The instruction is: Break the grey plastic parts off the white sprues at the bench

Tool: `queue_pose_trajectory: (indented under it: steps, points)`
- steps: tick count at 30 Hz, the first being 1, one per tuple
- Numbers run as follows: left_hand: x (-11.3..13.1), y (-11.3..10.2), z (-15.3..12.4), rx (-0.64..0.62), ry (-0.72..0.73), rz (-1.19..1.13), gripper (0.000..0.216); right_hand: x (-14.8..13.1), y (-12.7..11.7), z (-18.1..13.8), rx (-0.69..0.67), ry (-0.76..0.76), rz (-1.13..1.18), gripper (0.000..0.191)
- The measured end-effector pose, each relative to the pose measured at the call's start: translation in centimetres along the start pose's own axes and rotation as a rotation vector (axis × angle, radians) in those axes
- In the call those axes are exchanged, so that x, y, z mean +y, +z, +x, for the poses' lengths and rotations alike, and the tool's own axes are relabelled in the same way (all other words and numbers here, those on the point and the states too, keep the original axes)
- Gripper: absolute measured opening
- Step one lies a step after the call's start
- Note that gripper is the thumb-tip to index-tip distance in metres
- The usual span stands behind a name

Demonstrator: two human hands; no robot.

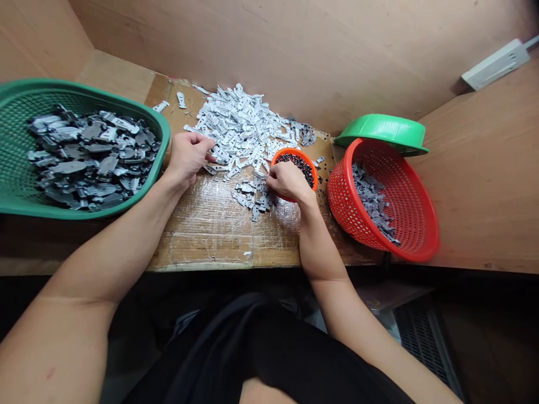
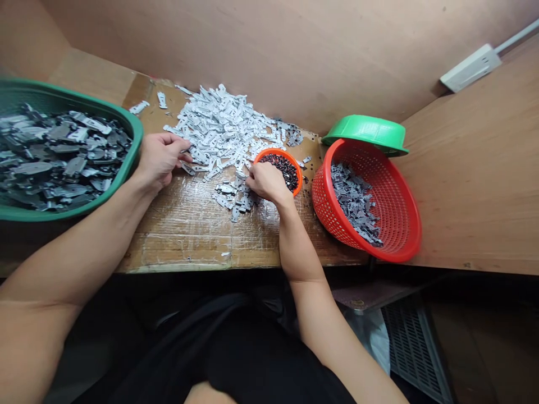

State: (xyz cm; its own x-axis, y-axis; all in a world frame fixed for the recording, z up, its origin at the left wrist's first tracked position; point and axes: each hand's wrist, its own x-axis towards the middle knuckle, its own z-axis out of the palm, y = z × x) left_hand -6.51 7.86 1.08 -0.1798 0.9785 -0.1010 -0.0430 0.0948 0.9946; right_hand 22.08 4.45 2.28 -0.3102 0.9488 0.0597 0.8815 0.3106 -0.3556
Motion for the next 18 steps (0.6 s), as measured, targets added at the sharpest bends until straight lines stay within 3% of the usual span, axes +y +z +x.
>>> queue_pose_trajectory:
  steps: [3, 9, 13, 18]
  points:
    - [0.1, 0.2, -0.1, -0.009, -0.035, -0.028, 0.027, -0.7, -0.6, -0.1, -0.105, 0.036, 0.252, 0.039]
    - [0.5, 1.1, -1.3, -0.049, -0.078, -0.039, 0.025, -5.2, 0.4, 0.1, -0.115, 0.225, 1.046, 0.029]
    - [0.4, 1.6, -2.2, -0.098, -0.069, -0.008, 0.022, -7.3, 1.7, 0.4, -0.078, 0.299, 1.193, 0.039]
    - [0.2, 1.9, -2.7, -0.121, -0.053, -0.004, 0.022, -7.8, 2.8, 0.6, -0.018, 0.326, 1.206, 0.035]
